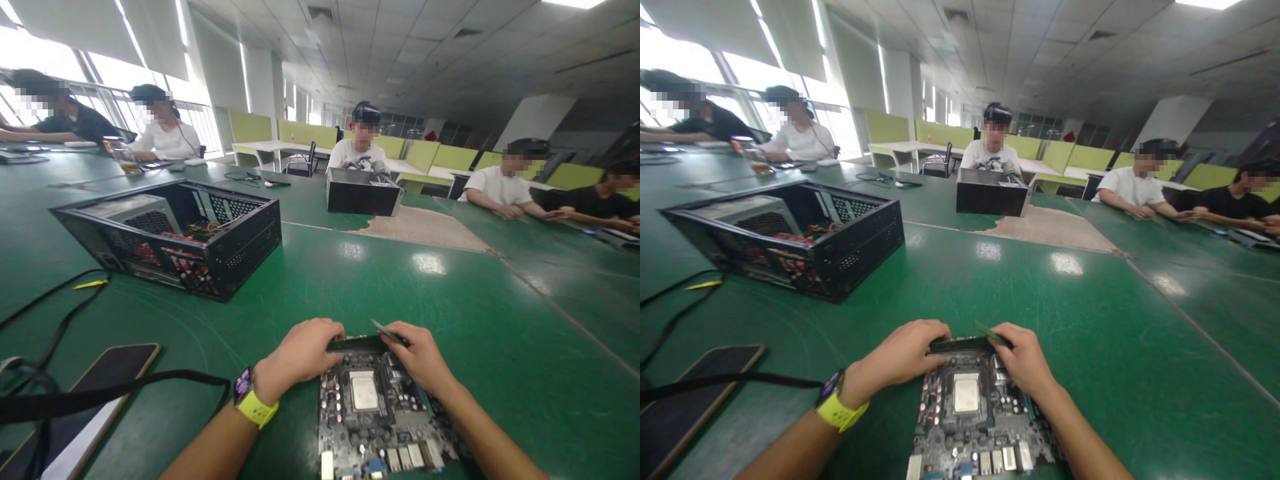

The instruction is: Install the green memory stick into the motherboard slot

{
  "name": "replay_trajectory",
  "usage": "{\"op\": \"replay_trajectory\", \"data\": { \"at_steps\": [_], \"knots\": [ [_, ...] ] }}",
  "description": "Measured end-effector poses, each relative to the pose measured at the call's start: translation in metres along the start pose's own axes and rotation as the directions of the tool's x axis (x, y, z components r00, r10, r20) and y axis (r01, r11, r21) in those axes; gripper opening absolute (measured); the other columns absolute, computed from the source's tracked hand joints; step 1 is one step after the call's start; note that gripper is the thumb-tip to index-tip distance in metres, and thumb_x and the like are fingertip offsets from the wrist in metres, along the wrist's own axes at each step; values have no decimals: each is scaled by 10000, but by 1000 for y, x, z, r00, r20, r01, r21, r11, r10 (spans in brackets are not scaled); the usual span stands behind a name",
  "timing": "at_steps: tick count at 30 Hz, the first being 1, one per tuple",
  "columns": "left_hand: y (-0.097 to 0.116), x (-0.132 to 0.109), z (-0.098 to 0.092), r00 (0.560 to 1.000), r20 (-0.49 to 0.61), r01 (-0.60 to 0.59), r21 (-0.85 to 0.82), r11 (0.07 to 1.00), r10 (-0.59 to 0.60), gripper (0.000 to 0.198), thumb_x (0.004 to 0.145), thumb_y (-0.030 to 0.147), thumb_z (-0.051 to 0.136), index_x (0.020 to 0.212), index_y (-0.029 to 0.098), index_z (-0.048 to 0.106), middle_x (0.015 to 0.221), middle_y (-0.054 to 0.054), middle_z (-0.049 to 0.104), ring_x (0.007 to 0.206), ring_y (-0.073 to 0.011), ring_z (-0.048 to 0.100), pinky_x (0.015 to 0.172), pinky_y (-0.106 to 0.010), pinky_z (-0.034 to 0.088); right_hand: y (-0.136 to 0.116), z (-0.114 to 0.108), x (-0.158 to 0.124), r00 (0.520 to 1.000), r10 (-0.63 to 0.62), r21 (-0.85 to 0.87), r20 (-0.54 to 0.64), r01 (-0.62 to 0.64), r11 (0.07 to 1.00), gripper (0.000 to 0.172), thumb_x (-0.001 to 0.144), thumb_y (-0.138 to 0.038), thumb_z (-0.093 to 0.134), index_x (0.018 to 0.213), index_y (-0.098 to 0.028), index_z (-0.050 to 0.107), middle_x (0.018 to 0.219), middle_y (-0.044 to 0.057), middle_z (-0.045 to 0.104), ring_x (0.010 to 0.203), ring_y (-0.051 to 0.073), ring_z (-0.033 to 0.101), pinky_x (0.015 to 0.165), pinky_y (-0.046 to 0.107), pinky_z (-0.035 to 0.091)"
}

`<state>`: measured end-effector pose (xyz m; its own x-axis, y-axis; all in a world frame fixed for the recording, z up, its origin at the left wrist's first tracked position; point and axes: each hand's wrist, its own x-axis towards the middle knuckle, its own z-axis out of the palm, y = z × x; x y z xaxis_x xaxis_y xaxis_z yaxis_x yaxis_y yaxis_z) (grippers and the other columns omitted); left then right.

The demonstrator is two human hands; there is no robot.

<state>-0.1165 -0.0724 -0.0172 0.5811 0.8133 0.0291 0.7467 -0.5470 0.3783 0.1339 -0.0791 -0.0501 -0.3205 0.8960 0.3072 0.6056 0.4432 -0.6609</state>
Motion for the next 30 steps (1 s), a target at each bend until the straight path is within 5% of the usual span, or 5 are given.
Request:
{"op": "replay_trajectory", "data": {
  "at_steps": [7,30],
  "knots": [
    [0,2,4,996,-29,85,91,992,-82,62,746,211,515,751,217,576,789,-22,660,754,-206,600,604,-281,372,4,9,-3,999,-31,-33,11,31,999,148,861,-200,529,894,-216,672,859,17,694,814,158,620,760,269,453],
    [6,2,2,992,-44,120,125,985,-115,39,780,210,484,798,243,496,725,-5,621,694,-217,599,556,-285,288,1,10,-6,999,-40,-159,-31,35,987,268,789,-70,492,935,-228,651,925,10,686,884,181,564,799,314,441]
  ]
}}
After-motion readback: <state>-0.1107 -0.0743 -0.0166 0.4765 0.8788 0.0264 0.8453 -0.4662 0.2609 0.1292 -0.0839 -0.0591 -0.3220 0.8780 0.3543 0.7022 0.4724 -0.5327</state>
